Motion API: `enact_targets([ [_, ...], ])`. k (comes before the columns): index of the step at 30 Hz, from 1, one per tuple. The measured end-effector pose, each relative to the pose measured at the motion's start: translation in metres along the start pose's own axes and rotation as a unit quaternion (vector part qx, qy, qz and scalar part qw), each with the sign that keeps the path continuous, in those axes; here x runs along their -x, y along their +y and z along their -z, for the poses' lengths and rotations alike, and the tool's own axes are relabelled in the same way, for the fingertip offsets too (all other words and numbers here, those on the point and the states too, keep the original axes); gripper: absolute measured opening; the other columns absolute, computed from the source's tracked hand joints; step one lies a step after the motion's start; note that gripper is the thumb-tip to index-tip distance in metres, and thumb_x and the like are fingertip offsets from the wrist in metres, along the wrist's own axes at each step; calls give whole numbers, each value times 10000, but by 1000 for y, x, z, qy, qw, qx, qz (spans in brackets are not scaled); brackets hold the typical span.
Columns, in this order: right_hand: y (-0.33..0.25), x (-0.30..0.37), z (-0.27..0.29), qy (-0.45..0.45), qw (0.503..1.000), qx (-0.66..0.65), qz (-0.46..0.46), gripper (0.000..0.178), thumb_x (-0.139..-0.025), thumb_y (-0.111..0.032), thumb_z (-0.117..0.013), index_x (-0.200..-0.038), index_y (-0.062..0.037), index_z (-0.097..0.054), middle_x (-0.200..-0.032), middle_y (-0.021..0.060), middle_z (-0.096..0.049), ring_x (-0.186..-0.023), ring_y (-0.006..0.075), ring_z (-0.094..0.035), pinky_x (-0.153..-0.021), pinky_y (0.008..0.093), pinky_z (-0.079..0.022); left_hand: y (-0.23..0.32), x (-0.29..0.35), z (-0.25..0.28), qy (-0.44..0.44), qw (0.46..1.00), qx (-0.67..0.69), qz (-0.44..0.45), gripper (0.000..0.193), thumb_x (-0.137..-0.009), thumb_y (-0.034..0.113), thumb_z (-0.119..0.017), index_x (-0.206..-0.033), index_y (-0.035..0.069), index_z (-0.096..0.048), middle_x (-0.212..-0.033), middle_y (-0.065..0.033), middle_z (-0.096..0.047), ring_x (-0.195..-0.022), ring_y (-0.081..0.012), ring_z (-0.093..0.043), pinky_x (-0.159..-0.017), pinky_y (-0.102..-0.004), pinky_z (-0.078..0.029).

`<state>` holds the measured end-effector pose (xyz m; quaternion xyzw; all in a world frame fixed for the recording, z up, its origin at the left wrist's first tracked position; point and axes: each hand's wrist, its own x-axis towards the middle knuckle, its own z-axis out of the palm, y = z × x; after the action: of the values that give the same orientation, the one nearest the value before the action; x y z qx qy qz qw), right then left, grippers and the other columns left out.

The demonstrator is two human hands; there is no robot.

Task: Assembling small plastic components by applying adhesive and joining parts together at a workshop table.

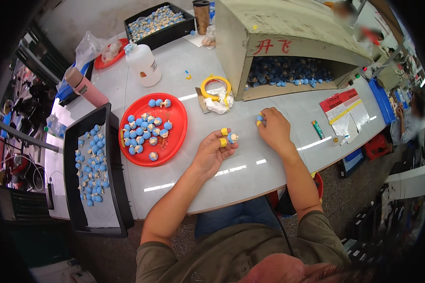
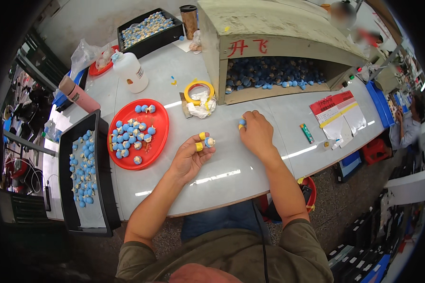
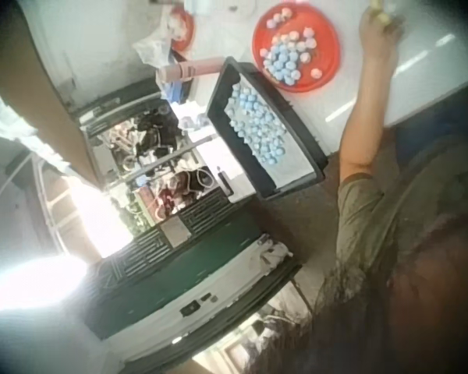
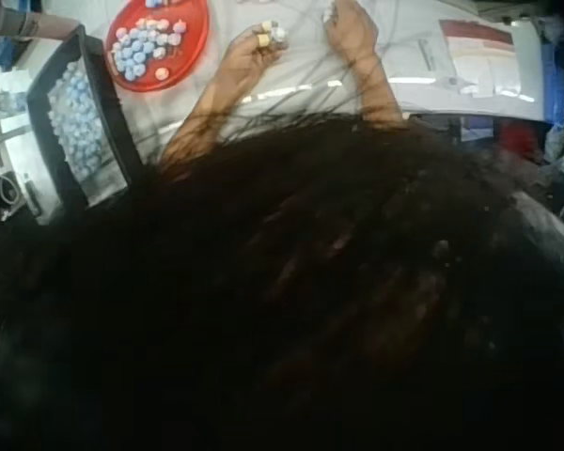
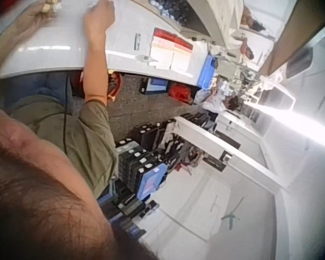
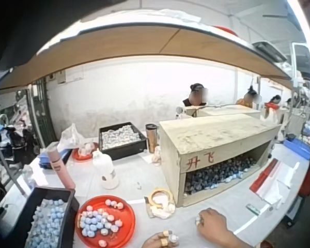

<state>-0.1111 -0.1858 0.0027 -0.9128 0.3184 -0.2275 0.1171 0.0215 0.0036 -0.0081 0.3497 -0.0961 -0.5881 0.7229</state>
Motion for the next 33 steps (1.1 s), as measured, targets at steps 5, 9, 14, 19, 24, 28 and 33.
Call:
enact_targets([
  [5, -12, 5, 14, 42, 984, -173, 32, 286, -764, -28, -679, -1041, -9, -607, -895, 72, -602, -763, 146, -565, -641, 268, -454, 1, 2, 2, 8, 1000, -18, -11, 342, -921, 88, -526, -1257, 32, -486, -1064, -94, -646, -905, -186, -675, -714, -265, -568],
  [9, -35, 20, 33, -118, 884, -448, 67, 275, -783, 18, -650, -1051, -2, -585, -914, 41, -603, -766, 91, -530, -621, 226, -413, -2, 0, 5, -8, 1000, -18, 0, 375, -924, 122, -521, -1287, 52, -458, -1071, -90, -643, -899, -176, -678, -653, -246, -544],
  [14, -53, 33, 32, -86, 922, -353, 138, 295, -719, 4, -639, -1007, -20, -580, -884, 83, -605, -728, 184, -586, -603, 292, -450, 0, 1, 4, -32, 999, -18, 5, 394, -914, 130, -518, -1296, 67, -443, -1089, -88, -635, -894, -171, -678, -636, -240, -529],
  [19, -48, 40, 18, -67, 925, -354, 121, 268, -744, 43, -630, -1000, -12, -574, -904, 69, -628, -742, 151, -590, -615, 257, -439, 0, 3, 0, -40, 998, -44, 14, 457, -900, 155, -554, -1320, 62, -400, -1101, -75, -624, -864, -119, -655, -645, -216, -494],
  [24, -46, 44, 12, -59, 904, -412, 95, 247, -746, 84, -607, -979, 8, -578, -880, 90, -631, -759, 161, -606, -652, 256, -467, -2, 3, 1, -34, 997, -64, 1, 467, -888, 134, -558, -1328, 62, -418, -1116, -82, -621, -888, -154, -668, -653, -230, -502],
  [28, -49, 48, 10, -14, 907, -403, 122, 260, -751, 113, -598, -990, 16, -575, -879, 97, -626, -772, 167, -612, -672, 270, -487, 0, 5, -2, -34, 997, -71, 7, 495, -880, 144, -574, -1340, 59, -411, -1107, -75, -620, -870, -148, -660, -656, -230, -491],
  [33, -42, 52, 6, -11, 915, -382, 128, 263, -783, 109, -612, -1027, 22, -570, -905, 79, -618, -813, 152, -611, -730, 275, -504, -1, 5, -3, -35, 995, -90, -3, 526, -865, 153, -614, -1340, 53, -410, -1103, -74, -624, -880, -145, -655, -656, -226, -479],
])
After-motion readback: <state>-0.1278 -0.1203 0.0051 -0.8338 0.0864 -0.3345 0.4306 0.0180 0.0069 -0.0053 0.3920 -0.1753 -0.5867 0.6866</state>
